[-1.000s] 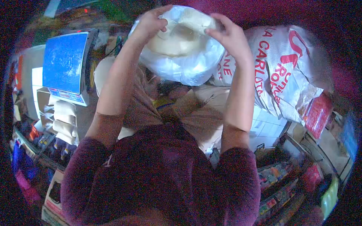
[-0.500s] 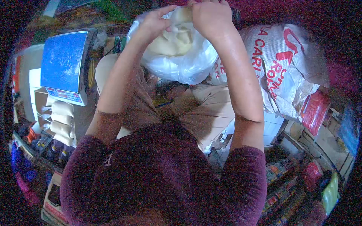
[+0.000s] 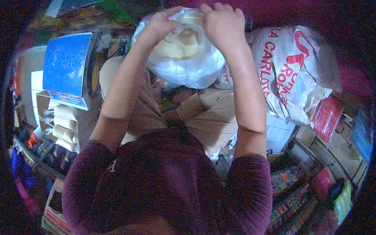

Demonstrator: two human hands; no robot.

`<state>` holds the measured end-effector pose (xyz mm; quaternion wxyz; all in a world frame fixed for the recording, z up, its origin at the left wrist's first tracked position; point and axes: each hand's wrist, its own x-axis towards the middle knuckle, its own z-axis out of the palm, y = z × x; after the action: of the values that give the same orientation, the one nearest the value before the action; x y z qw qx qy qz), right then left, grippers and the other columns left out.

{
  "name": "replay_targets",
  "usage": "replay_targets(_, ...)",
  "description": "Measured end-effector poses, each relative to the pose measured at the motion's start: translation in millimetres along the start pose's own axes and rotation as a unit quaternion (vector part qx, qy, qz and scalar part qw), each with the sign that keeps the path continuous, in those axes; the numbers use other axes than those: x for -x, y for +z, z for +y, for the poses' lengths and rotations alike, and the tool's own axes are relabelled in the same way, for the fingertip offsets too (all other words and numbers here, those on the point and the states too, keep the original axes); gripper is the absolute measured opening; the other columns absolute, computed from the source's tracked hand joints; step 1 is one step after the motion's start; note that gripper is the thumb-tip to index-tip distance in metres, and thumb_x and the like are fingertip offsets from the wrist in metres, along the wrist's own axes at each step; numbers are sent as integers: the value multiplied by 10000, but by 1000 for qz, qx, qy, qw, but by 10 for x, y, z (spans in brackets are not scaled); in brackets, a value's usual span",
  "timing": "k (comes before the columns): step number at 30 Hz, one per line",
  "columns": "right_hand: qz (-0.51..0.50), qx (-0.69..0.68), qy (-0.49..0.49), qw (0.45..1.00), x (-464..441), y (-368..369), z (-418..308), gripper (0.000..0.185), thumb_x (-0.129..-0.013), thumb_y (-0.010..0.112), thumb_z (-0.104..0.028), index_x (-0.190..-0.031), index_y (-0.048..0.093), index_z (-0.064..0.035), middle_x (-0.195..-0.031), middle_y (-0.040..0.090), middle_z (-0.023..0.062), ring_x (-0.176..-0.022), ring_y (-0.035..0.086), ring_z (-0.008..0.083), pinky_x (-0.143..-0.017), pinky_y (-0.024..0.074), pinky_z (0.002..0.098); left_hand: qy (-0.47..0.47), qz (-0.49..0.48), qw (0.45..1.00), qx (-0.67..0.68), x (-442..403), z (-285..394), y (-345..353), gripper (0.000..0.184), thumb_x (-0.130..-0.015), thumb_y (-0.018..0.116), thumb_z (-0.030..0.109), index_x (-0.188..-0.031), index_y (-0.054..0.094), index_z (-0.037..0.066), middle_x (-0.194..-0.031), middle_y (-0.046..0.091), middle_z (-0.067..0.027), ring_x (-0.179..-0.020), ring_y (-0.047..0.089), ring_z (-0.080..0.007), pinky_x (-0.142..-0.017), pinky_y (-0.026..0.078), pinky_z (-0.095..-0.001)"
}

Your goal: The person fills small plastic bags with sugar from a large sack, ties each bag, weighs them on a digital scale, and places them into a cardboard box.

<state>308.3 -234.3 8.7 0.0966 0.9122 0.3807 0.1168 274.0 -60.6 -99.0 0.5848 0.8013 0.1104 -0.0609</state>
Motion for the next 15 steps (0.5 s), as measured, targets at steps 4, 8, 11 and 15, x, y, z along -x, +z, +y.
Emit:
replay_targets(4, 26, 32, -33, 999, -47, 48, -65, 331, -758, 593, -216, -1082, 598, -148, -891, 620, 76, -877, 602, 249, -719, 448, 422, 68, 23, 997, 15, -98, -174, 107, 608, -696, 573, 157, -1298, 502, 201, -920, 673, -144, -737, 651, -216, -715, 507, -331)
replay_targets(8, 14, 23, -18, 999, -21, 49, -22, 325, -758, 590, -216, -1076, 600, -152, -893, 621, 81, -870, 604, 255, -727, 448, 423, -2, 11, 1000, 0, -29, -52, 46, 599, -702, 557, 147, -1294, 506, 221, -941, 669, -152, -744, 654, -217, -704, 517, -345)
replay_targets(11, 7, -22, 6, 1000, 76, 151, -2, 295, -754, 596, -225, -1037, 613, -141, -902, 644, 126, -859, 620, 289, -727, 456, 437, -3, 2, 1000, 7, -47, -84, 57, 583, -710, 543, 146, -1285, 515, 234, -933, 671, -143, -727, 652, -221, -672, 524, -354)
replay_targets(15, 42, -51, 36, 997, 148, 220, -45, 291, -747, 585, -209, -1032, 613, -154, -883, 626, 110, -854, 608, 275, -712, 440, 435, 13, 3, 1000, 16, -62, -132, 120, 567, -718, 545, 161, -1282, 519, 206, -908, 672, -142, -689, 644, -212, -642, 518, -347)
